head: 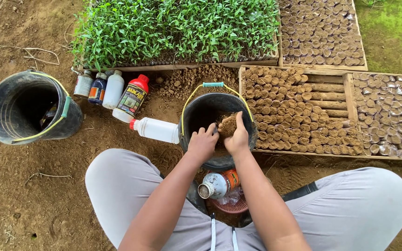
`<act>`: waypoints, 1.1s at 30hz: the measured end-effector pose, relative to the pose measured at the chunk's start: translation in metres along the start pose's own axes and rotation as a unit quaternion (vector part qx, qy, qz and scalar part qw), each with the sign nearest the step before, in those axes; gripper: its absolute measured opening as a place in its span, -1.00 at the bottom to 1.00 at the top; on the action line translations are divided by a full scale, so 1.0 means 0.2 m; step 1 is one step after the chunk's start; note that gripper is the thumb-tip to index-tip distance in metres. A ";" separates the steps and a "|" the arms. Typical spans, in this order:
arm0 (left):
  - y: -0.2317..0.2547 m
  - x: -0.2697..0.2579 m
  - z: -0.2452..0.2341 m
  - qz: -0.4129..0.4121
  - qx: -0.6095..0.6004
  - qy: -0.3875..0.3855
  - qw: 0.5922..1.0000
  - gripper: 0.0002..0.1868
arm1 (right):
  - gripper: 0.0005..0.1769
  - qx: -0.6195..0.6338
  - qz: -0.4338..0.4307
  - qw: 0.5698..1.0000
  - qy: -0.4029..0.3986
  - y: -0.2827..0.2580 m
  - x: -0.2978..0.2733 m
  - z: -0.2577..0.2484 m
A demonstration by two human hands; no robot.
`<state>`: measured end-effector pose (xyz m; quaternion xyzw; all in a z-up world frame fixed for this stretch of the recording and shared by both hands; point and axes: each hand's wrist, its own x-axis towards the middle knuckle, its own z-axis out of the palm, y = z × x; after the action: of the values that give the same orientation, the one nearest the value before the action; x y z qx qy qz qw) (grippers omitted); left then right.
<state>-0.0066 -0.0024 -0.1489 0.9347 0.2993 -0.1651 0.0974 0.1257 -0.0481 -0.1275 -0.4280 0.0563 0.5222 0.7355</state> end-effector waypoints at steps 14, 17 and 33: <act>0.06 -0.06 -0.05 0.028 -0.001 0.025 0.999 -0.40 | -0.54 -0.059 -0.154 0.986 0.038 0.08 0.04 0.04; 0.05 -0.07 -0.06 0.026 -0.008 0.026 0.999 -0.44 | -0.44 -0.052 -0.159 0.986 0.027 0.07 0.00 0.06; 0.01 -0.10 -0.11 -0.004 -0.048 0.031 0.998 -0.40 | -0.07 -0.245 -0.134 0.941 -0.189 -0.03 -0.12 0.10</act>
<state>-0.0146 -0.0083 -0.1207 0.9324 0.3135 -0.1218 0.1324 0.1126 -0.0532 -0.0990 -0.4919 -0.2712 0.4879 0.6682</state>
